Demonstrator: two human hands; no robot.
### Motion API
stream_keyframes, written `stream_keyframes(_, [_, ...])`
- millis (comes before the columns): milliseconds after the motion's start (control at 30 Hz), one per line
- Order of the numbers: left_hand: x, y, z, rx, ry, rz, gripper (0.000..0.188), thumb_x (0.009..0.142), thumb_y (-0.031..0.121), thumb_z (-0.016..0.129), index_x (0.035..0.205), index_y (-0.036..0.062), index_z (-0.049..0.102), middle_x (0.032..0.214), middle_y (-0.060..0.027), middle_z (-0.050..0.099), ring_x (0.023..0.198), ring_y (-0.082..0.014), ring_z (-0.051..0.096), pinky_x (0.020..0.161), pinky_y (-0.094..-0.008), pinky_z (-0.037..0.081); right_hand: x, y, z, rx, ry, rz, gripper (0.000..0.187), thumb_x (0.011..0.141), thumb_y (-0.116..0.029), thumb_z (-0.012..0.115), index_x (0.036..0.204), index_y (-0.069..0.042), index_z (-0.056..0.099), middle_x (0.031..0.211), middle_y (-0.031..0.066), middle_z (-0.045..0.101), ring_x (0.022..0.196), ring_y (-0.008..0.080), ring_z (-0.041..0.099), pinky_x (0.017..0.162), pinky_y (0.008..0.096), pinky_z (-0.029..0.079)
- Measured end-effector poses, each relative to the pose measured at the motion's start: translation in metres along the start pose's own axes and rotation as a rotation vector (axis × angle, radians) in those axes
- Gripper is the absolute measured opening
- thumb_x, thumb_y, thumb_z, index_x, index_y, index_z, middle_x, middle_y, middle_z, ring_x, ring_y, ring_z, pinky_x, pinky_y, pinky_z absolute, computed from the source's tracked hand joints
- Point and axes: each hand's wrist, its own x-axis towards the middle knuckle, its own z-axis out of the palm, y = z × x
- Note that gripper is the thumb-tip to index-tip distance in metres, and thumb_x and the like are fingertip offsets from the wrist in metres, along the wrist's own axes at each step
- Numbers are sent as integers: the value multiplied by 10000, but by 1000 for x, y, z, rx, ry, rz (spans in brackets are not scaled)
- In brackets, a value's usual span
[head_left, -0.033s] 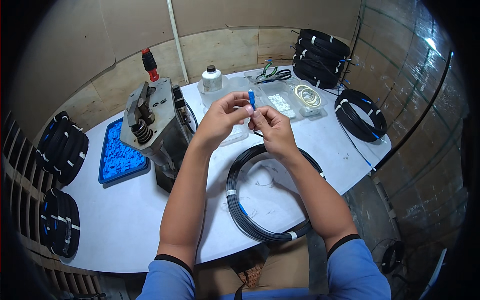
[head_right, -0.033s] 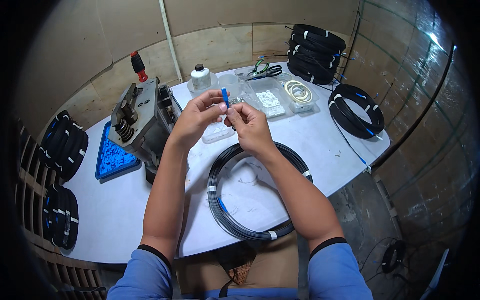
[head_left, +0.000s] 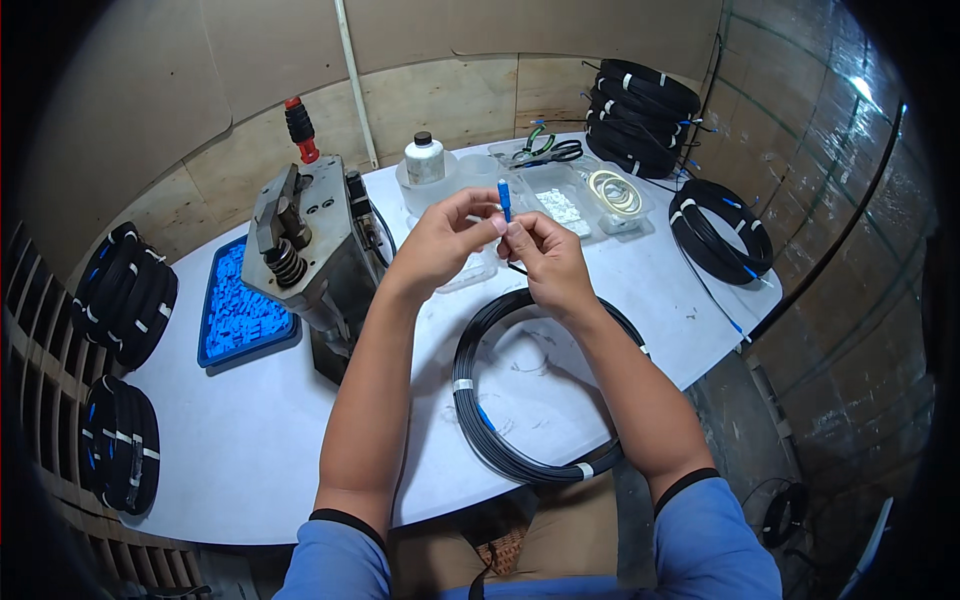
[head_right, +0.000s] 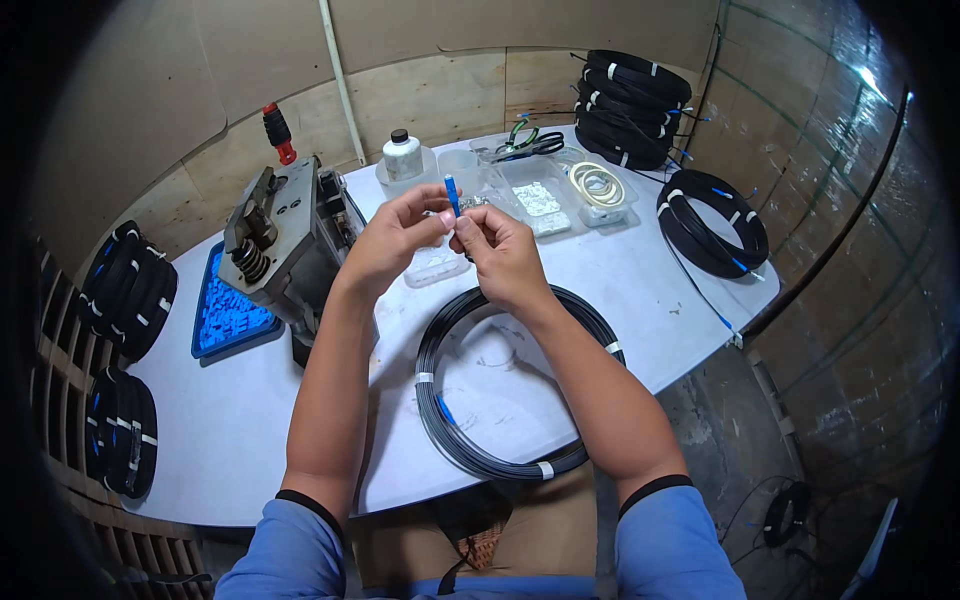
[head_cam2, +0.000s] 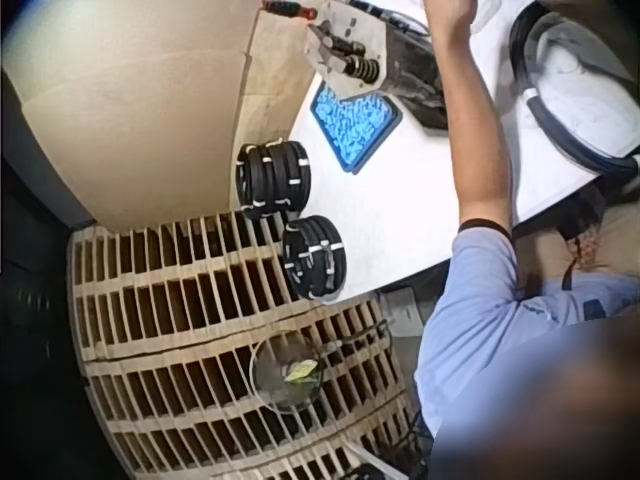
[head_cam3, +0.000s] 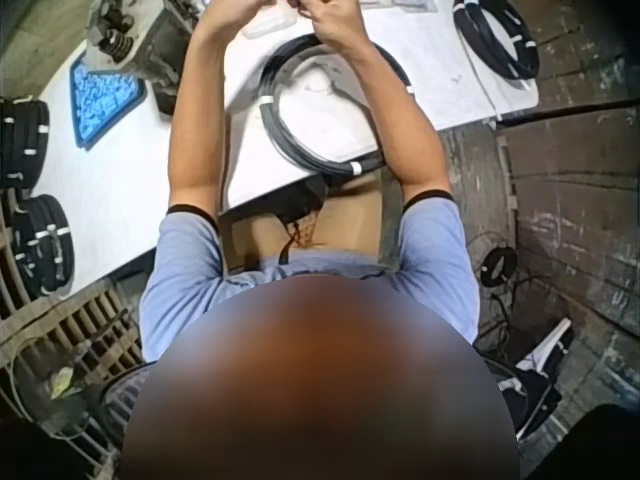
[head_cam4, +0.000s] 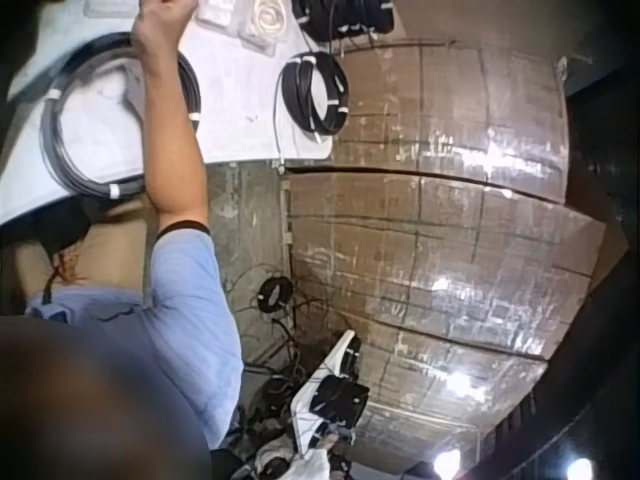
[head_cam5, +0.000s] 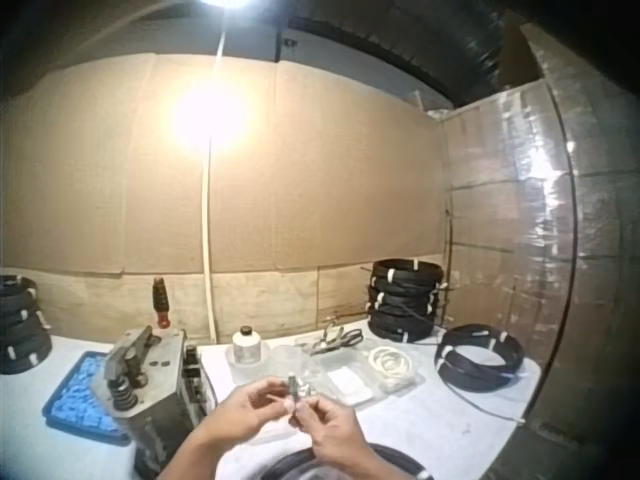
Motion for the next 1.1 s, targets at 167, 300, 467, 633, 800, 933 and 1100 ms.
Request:
stream_keyframes(167, [-12, 7, -7, 587, -185, -289, 477, 836, 341, 685, 1190, 37, 587, 1040, -148, 642, 936, -231, 610, 842, -336, 478, 1, 8, 0, -6, -28, 14, 163, 957, -154, 557, 955, 4, 599, 783, 25, 621, 714, 65, 555, 657, 215, 456])
stream_keyframes(300, [-37, -17, -1, 888, -350, -344, 698, 699, 378, 773, 1272, 70, 518, 1112, -200, 623, 1044, -325, 605, 917, -373, 459, 3, 1, -1, -88, -63, 32, 146, 958, -130, 542, 969, 6, 593, 805, 27, 621, 739, 73, 572, 679, 226, 475])
stream_keyframes(467, [-57, -45, 7, 955, -256, -389, 608, 684, 255, 780, 1228, 87, 566, 872, -130, 656, 800, -242, 635, 737, -341, 498, 12, -12, -9, -470, -218, 39, 167, 950, -160, 566, 943, 3, 605, 778, -2, 598, 716, 59, 526, 657, 227, 445])
stream_keyframes(633, [-61, -49, 10, 895, -144, -372, 470, 683, 213, 781, 1114, 77, 651, 722, -106, 651, 638, -202, 617, 614, -316, 487, -3, -35, -8, -540, -344, 55, 153, 923, -133, 587, 921, 16, 623, 738, 9, 593, 682, 69, 503, 637, 240, 436])
stream_keyframes(800, [-68, -68, -18, 804, -101, -323, 428, 705, 246, 780, 1089, 87, 679, 726, -70, 644, 644, -172, 598, 627, -313, 487, -56, -48, 11, -686, -468, -42, 144, 855, -140, 626, 933, -23, 661, 795, 153, 665, 707, 267, 641, 672, 343, 494])
stream_keyframes(933, [-57, -60, -3, 636, -121, -556, 407, 777, 371, 728, 1051, 73, 686, 769, -87, 661, 731, -208, 622, 694, -339, 506, -90, -27, -9, -805, -618, -152, 118, 817, -122, 648, 901, -44, 679, 826, 155, 660, 782, 346, 631, 712, 404, 499])
stream_keyframes(1100, [-52, -53, 27, 1037, -44, -356, 581, 726, 515, 728, 1027, 27, 634, 948, -232, 660, 924, -372, 643, 790, -408, 503, -109, -8, -8, -952, -677, -53, 129, 803, -120, 649, 907, -49, 677, 839, 171, 656, 795, 354, 627, 733, 427, 496])
